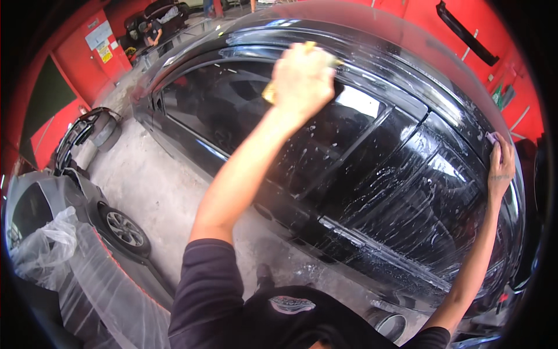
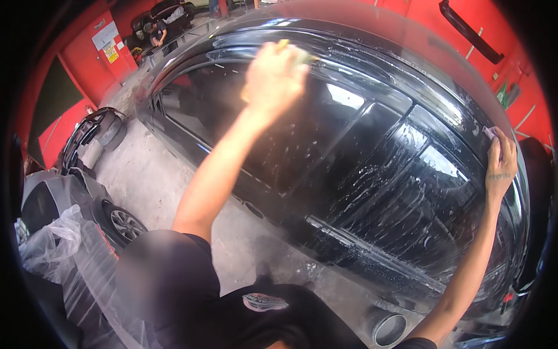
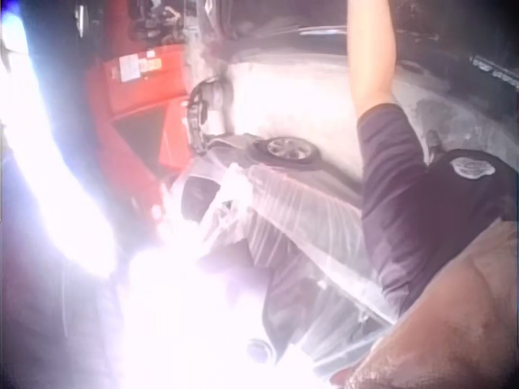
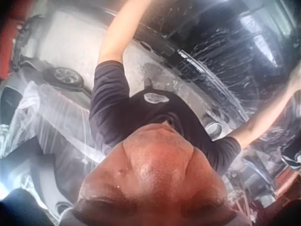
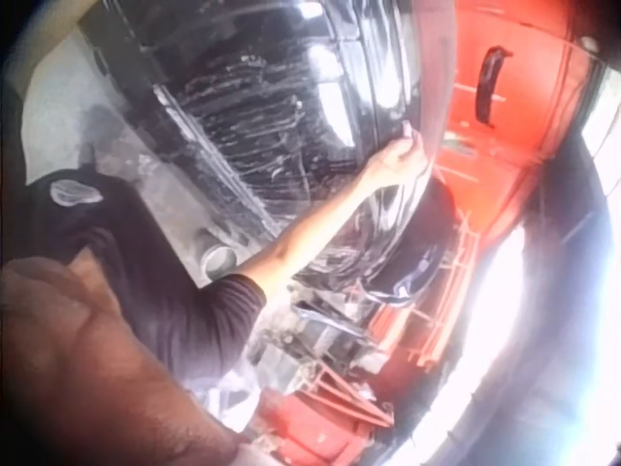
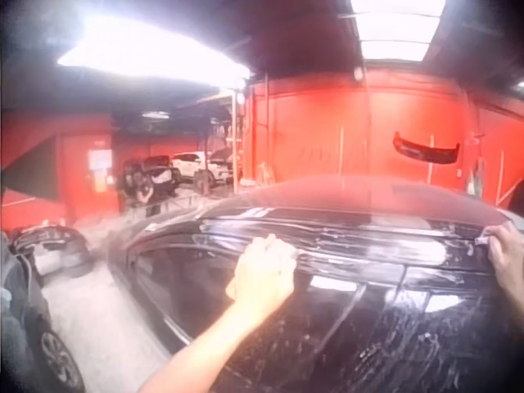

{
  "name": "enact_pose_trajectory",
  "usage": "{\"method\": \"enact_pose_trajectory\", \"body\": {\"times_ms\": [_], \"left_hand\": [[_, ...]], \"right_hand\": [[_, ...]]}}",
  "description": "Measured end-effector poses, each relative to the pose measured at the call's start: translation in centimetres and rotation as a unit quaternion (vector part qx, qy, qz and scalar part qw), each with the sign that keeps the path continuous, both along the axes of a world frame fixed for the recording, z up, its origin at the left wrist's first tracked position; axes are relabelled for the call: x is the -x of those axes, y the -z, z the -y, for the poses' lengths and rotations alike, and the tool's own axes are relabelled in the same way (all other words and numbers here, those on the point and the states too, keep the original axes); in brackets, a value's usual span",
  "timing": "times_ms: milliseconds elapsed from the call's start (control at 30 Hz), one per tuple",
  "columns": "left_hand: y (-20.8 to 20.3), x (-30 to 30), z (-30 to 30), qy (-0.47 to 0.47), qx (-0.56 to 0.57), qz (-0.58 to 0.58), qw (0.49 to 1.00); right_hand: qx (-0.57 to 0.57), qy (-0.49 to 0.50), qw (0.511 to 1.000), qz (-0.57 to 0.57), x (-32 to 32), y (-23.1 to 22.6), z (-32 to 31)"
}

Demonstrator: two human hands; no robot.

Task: The person applies a transparent protective film to the rear window of a black car. They use a yellow squeegee to smooth the film and remove bubbles, while holding a purple cloth to wipe away excess liquid. The person works methodically across the curved surface of the window.

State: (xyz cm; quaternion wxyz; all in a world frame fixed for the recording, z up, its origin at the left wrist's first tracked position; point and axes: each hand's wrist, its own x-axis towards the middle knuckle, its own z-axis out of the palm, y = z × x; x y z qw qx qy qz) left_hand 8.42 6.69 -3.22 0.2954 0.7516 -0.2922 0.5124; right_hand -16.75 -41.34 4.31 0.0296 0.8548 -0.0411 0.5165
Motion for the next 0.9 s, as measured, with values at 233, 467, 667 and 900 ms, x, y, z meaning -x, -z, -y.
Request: {"method": "enact_pose_trajectory", "body": {"times_ms": [233, 467, 667, 900], "left_hand": [[0.3, -3.4, -5.6, -0.178, 0.053, -0.055, 0.981], [1.0, -2.4, -1.9, -0.035, 0.020, 0.024, 0.999], [2.3, -8.2, -10.6, -0.199, 0.180, -0.103, 0.958], [3.9, -3.9, -4.9, -0.020, 0.071, 0.042, 0.996]], "right_hand": [[0.005, -0.001, 1.000, -0.009, -0.7, 0.4, -0.2], [0.024, 0.014, 1.000, 0.001, 0.9, -0.5, 0.5], [-0.010, -0.008, 1.000, -0.007, -1.3, 0.2, -0.5], [0.021, 0.003, 0.999, -0.027, 0.7, -0.2, 2.0]]}}
